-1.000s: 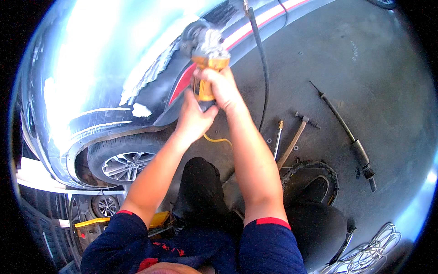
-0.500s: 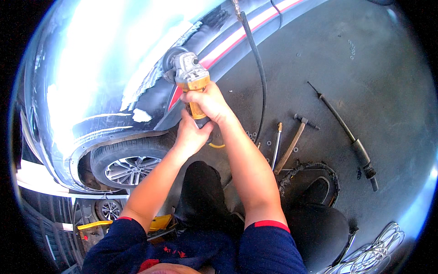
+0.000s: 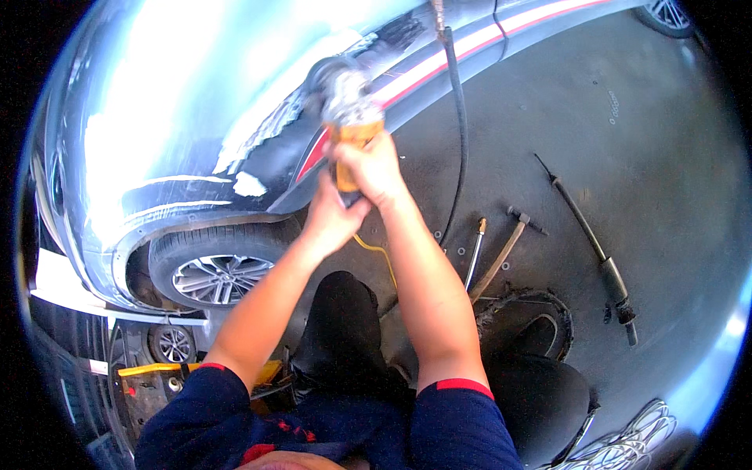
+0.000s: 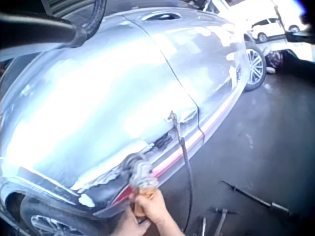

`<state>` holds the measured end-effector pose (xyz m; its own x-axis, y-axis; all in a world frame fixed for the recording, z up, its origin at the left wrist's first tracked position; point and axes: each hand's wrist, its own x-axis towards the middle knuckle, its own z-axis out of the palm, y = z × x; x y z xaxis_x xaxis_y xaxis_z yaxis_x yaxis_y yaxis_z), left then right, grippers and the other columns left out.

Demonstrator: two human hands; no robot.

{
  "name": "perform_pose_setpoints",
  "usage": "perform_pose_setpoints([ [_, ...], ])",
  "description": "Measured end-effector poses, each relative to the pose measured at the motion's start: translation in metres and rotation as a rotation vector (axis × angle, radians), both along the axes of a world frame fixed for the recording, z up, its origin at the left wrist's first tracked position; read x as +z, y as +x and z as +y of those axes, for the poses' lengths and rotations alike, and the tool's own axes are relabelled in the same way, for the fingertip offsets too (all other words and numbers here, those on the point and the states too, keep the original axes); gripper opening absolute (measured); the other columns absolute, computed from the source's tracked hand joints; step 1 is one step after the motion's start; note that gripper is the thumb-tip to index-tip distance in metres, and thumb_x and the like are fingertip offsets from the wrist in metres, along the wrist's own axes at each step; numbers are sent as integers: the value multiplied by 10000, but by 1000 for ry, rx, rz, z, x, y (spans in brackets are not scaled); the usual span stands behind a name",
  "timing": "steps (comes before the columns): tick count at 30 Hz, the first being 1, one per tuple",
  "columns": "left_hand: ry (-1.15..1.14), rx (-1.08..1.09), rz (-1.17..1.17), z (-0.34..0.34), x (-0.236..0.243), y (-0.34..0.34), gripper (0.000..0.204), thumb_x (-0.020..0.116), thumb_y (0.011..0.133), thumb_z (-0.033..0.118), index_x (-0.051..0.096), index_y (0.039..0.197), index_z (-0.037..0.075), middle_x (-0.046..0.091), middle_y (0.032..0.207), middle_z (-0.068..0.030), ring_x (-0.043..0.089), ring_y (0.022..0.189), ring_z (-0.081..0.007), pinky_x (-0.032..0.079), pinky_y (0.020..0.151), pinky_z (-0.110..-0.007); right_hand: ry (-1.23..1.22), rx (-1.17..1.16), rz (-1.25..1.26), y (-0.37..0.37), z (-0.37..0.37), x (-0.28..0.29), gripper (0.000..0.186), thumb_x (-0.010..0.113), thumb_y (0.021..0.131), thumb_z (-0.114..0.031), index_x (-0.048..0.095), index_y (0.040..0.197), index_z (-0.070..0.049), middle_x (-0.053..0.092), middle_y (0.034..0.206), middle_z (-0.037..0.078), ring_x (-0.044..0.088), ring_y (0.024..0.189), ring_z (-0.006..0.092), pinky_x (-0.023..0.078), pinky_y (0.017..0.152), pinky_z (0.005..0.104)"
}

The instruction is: The person uses a dent-pulling slide hammer on a car panel, then hammers the surface with a metal hammer while touching it, and finally grinds the area using an angle grinder.

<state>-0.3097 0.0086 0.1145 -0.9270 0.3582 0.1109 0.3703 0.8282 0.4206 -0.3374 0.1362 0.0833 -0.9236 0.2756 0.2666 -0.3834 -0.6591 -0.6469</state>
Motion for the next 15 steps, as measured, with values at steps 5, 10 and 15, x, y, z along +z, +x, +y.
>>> perform_pose_setpoints([
  [5, 62, -13, 53, -12, -4, 8, 800, 827, 793, 221, 364, 1381, -59, 601, 1286, -279, 612, 1234, -403, 490, 1039, -462, -7, 55, 29, 2, -16, 2, 297, 748, 800, -71, 679, 1082, -7, 713, 949, 59, 686, 802, 154, 563, 733, 325],
  [10, 16, 10, 24, -13, -2, 3, 845, 830, 794, 224, 324, 1409, -58, 584, 1308, -293, 599, 1253, -413, 480, 1050, -466, 5, 64, 29, 2, -14, 5, 391, 764, 775, -48, 659, 1149, -14, 707, 996, 35, 678, 882, 146, 561, 800, 329],
  [15, 59, -90, 181, -24, -9, -10, 822, 821, 801, 200, 332, 1414, -45, 609, 1292, -267, 627, 1215, -394, 493, 1033, -458, -37, 54, 27, -7, -20, 0, 430, 754, 778, -49, 635, 1190, -16, 696, 1024, 41, 677, 905, 156, 565, 814, 334],
])
